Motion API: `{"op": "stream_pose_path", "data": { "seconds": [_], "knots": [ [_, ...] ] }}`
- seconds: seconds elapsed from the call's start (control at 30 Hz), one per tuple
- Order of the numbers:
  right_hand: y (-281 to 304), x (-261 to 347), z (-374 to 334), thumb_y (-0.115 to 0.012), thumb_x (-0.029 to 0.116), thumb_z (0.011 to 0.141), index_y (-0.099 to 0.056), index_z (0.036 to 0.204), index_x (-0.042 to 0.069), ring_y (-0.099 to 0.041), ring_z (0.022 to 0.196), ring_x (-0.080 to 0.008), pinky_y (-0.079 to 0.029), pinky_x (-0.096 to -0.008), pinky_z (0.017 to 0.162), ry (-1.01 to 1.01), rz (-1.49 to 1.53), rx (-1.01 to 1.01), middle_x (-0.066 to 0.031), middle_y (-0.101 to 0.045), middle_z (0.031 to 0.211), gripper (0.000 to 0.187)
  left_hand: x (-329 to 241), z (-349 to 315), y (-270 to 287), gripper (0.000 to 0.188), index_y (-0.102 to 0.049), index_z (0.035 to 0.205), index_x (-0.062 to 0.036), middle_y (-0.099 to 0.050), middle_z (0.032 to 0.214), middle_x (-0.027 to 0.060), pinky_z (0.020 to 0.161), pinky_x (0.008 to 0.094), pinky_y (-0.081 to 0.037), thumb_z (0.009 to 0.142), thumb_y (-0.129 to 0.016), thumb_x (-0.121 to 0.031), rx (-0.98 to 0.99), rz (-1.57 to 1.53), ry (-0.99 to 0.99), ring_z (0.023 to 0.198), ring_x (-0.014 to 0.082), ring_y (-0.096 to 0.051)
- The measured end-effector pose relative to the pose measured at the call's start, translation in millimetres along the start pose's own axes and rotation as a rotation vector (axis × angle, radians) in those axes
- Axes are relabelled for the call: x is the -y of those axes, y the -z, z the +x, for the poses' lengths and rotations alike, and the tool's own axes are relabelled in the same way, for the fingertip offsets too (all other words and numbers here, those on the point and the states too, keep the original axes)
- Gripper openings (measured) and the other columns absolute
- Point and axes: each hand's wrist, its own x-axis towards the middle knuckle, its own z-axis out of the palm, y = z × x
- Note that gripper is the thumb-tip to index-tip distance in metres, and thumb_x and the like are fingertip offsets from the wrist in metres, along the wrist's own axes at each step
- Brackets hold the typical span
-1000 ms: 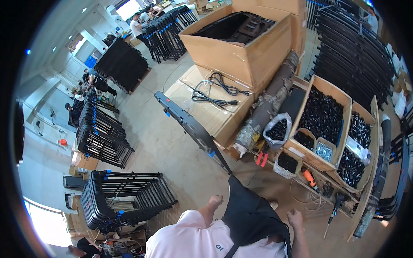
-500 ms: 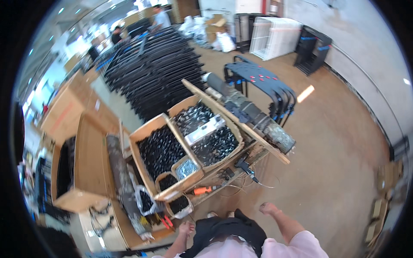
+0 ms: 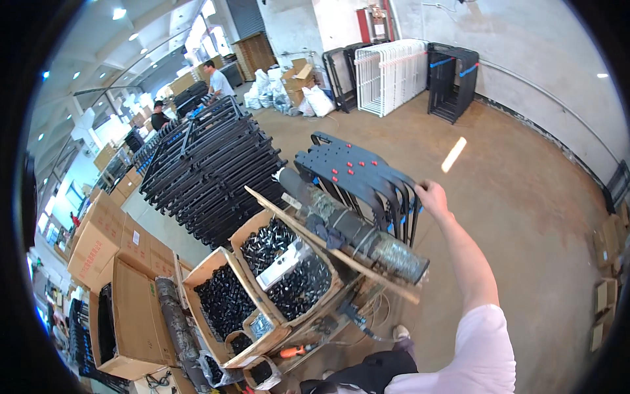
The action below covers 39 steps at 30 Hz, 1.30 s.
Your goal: The person assembles a black electronic device, likely a heater, using a power drill to secure screws into the casing. They handle various components including a metal frame, power cord, and small hardware parts from a wooden bin. The person works at a station in a warehouse environment, moving the device between a cardboard box and a work surface.
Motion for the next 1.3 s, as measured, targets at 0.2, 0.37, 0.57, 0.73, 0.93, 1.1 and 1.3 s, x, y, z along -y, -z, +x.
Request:
{"op": "stream_pose_path", "data": {
  "seconds": [0.2, 0.37, 0.57, 0.73, 0.93, 1.1, 1.3],
  "knots": [
    [-69.0, 17.0, 188.6, -0.067, 0.045, 0.103, -0.072, 0.132, -0.004, -0.068, 0.128, -0.0341, -0.051, -0.0418, 0.110, -0.052, 0.052, 0.335, -0.0239, -0.074, 0.132, 0.057, 43.5, -101.8, -111.3, 0.045, -0.070, 0.125, -0.0077, -0.076, 0.103, 0.0097, 0.063, 0.0371, -0.059, 0.107, -0.066, -0.049, -0.172, -0.107, 0.108, 0.078, 0.0216, -0.071],
    [-133.4, 26.2, 225.5, -0.070, 0.050, 0.101, -0.072, 0.129, -0.005, -0.065, 0.130, -0.0349, -0.049, -0.0467, 0.111, -0.316, 0.239, 0.571, -0.0246, -0.072, 0.131, 0.062, 96.0, -187.6, -178.8, 0.043, -0.072, 0.125, -0.0084, -0.078, 0.109, 0.0090, 0.069, 0.0371, -0.060, 0.108, -0.066, -0.047, -0.193, -0.121, 0.169, 0.087, 0.0212, -0.074],
    [-146.7, -14.3, 264.9, -0.075, 0.051, 0.097, -0.077, 0.105, -0.003, -0.067, 0.075, -0.0220, -0.055, -0.0398, 0.069, -0.229, 0.421, 0.642, -0.0116, -0.074, 0.091, 0.054, 91.1, -222.4, -201.2, 0.047, -0.069, 0.131, -0.0038, -0.076, 0.105, 0.0105, 0.069, 0.0375, -0.059, 0.108, -0.066, -0.045, -0.369, -0.079, 0.217, 0.085, 0.0197, -0.072],
    [-75.7, -90.3, 311.7, -0.075, 0.052, 0.094, -0.077, 0.094, -0.002, -0.063, 0.068, -0.0172, -0.050, -0.0361, 0.060, -0.150, 0.304, 0.115, -0.0081, -0.070, 0.075, 0.054, -27.9, -170.6, -194.8, 0.056, -0.065, 0.140, 0.0051, -0.077, 0.118, 0.0180, 0.088, 0.0447, -0.059, 0.109, -0.063, -0.041, -0.407, 0.407, 0.067, 0.101, 0.0286, -0.074],
    [33.2, -141.0, 227.2, -0.073, 0.053, 0.094, -0.067, 0.067, 0.005, -0.053, 0.058, -0.0144, -0.038, -0.0349, 0.055, -0.230, 0.455, 0.112, -0.0034, -0.060, 0.063, 0.055, -244.2, -120.7, -306.3, 0.033, -0.072, 0.120, 0.0019, -0.077, 0.097, 0.0081, 0.085, 0.0323, -0.056, 0.106, -0.064, -0.027, -0.342, 0.459, -0.459, 0.089, 0.0192, -0.072],
    [96.4, -179.4, 91.1, -0.070, 0.046, 0.101, -0.064, 0.074, 0.011, -0.050, 0.057, -0.0109, -0.036, -0.0310, 0.053, -0.346, 0.525, 0.072, 0.0011, -0.056, 0.065, 0.045, -426.3, -167.9, -528.8, 0.034, -0.073, 0.128, -0.0040, -0.077, 0.120, 0.0096, 0.101, 0.0336, -0.054, 0.107, -0.066, -0.030, 0.319, 0.355, -0.677, 0.113, 0.0189, -0.071],
    [160.5, -150.3, -89.4, -0.067, 0.040, 0.106, -0.070, 0.087, 0.007, -0.054, 0.065, -0.0108, -0.040, -0.0283, 0.059, -0.556, 0.808, 0.133, 0.0019, -0.063, 0.076, 0.039, -398.2, -193.1, -775.0, 0.050, -0.065, 0.134, -0.0050, -0.073, 0.114, 0.0073, 0.095, 0.0345, -0.053, 0.113, -0.055, -0.050, 1.099, -0.090, -0.211, 0.104, 0.0164, -0.068]
  ]
}}
